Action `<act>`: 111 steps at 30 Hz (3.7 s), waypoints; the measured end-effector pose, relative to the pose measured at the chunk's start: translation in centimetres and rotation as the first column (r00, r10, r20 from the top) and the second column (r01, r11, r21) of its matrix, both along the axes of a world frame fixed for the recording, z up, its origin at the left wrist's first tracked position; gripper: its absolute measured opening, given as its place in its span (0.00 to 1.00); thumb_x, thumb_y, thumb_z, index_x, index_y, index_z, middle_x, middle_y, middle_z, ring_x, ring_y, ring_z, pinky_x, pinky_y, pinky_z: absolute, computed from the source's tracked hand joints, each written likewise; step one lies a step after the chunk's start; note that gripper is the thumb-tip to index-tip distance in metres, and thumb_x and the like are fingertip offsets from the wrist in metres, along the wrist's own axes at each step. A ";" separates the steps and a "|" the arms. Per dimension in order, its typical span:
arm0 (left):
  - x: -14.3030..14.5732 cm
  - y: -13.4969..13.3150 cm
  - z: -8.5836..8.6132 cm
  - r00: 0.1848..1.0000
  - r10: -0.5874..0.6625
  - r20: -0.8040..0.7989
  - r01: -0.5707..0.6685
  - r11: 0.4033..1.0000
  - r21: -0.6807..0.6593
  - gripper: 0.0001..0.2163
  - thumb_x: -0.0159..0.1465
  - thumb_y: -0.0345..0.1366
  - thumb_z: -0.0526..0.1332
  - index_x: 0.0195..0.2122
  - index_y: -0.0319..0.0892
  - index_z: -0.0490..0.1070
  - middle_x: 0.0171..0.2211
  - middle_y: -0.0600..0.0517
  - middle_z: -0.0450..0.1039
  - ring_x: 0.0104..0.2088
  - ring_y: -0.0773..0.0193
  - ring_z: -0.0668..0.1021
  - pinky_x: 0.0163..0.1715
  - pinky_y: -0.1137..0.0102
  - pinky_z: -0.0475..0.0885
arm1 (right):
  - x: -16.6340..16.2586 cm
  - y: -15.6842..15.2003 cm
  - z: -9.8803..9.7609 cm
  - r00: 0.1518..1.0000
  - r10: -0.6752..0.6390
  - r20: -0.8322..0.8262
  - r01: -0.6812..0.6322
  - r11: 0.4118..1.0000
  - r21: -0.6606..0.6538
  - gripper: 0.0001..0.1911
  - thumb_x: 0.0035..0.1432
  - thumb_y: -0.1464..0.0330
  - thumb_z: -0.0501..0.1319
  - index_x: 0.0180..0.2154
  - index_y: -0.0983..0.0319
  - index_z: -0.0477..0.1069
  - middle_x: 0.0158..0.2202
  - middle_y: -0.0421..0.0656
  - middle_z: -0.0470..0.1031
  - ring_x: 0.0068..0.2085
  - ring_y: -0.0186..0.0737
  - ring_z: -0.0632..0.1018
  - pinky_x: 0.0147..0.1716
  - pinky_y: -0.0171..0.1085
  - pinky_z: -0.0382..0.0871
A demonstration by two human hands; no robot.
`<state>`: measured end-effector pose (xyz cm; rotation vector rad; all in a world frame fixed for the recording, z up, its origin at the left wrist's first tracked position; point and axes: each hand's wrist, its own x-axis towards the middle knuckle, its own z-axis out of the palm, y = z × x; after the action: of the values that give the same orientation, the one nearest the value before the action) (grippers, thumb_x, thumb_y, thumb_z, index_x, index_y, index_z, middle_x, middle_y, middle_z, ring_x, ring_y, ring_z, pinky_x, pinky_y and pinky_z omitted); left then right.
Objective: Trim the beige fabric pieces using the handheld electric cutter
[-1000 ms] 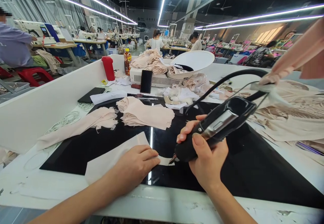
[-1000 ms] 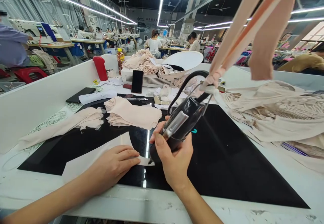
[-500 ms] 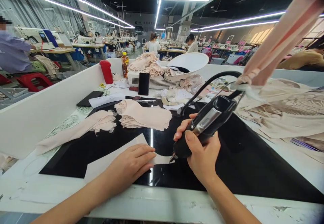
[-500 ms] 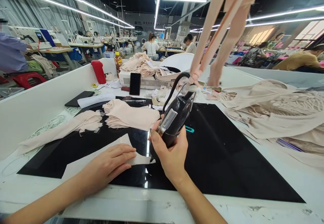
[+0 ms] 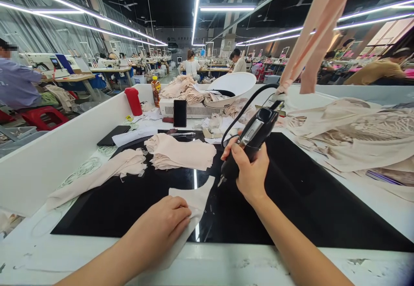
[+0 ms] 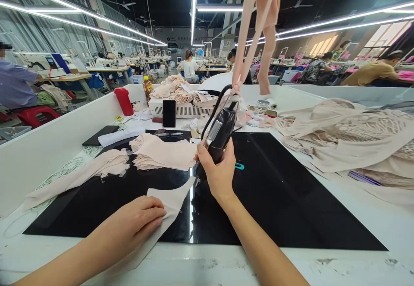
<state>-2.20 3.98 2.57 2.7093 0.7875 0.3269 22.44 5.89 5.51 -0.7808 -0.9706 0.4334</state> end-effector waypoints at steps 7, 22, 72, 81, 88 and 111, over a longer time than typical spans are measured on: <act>2.3 3.0 2.1 0.997 -0.071 -0.007 0.071 0.997 0.002 0.07 0.71 0.32 0.66 0.49 0.42 0.73 0.48 0.48 0.77 0.50 0.54 0.79 0.52 0.60 0.75 | -1.5 -0.6 -0.4 0.997 0.078 -0.017 -0.079 0.996 -0.029 0.14 0.58 0.63 0.72 0.41 0.56 0.70 0.33 0.34 0.76 0.26 0.32 0.77 0.27 0.35 0.76; 4.2 7.7 0.0 0.971 -0.232 -0.057 0.218 0.957 -0.190 0.27 0.62 0.46 0.75 0.57 0.48 0.66 0.64 0.42 0.69 0.72 0.42 0.62 0.71 0.42 0.53 | -3.2 0.3 -0.6 0.997 0.057 -0.047 -0.060 0.997 -0.058 0.13 0.57 0.63 0.70 0.41 0.56 0.69 0.31 0.34 0.75 0.27 0.33 0.77 0.30 0.36 0.77; 3.1 7.7 0.6 0.970 -0.211 -0.124 0.177 0.955 -0.238 0.22 0.63 0.48 0.74 0.53 0.47 0.71 0.62 0.45 0.72 0.72 0.43 0.61 0.70 0.34 0.43 | -4.3 0.0 -0.2 1.000 0.030 -0.001 -0.030 0.990 -0.139 0.14 0.56 0.61 0.69 0.41 0.56 0.68 0.33 0.36 0.73 0.31 0.35 0.74 0.32 0.37 0.73; 3.1 7.9 0.6 0.964 -0.227 -0.140 0.198 0.961 -0.194 0.22 0.62 0.48 0.75 0.52 0.47 0.73 0.62 0.44 0.72 0.72 0.43 0.62 0.71 0.36 0.46 | -4.9 -0.7 -0.4 0.998 0.063 0.009 -0.061 0.989 -0.136 0.14 0.56 0.63 0.70 0.40 0.56 0.67 0.33 0.37 0.74 0.30 0.36 0.74 0.31 0.37 0.73; 3.2 8.0 0.8 0.959 -0.229 -0.167 0.196 0.961 -0.194 0.24 0.61 0.48 0.75 0.54 0.46 0.72 0.61 0.43 0.72 0.73 0.45 0.60 0.71 0.36 0.44 | -5.1 -1.0 0.0 0.997 0.075 0.000 -0.074 0.984 -0.161 0.14 0.56 0.61 0.69 0.39 0.55 0.67 0.32 0.37 0.72 0.30 0.38 0.74 0.29 0.38 0.74; 3.3 8.1 0.8 0.956 -0.265 -0.127 0.247 0.959 -0.142 0.38 0.60 0.42 0.77 0.69 0.44 0.64 0.73 0.38 0.56 0.73 0.39 0.58 0.70 0.38 0.53 | -6.2 -2.9 -0.2 0.988 0.149 -0.028 -0.152 0.975 -0.161 0.16 0.55 0.61 0.70 0.42 0.57 0.69 0.33 0.37 0.74 0.31 0.37 0.75 0.32 0.39 0.74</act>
<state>1.09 12.10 3.37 2.6948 0.4642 0.0208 16.20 3.01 5.34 -0.8527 -0.9919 0.6562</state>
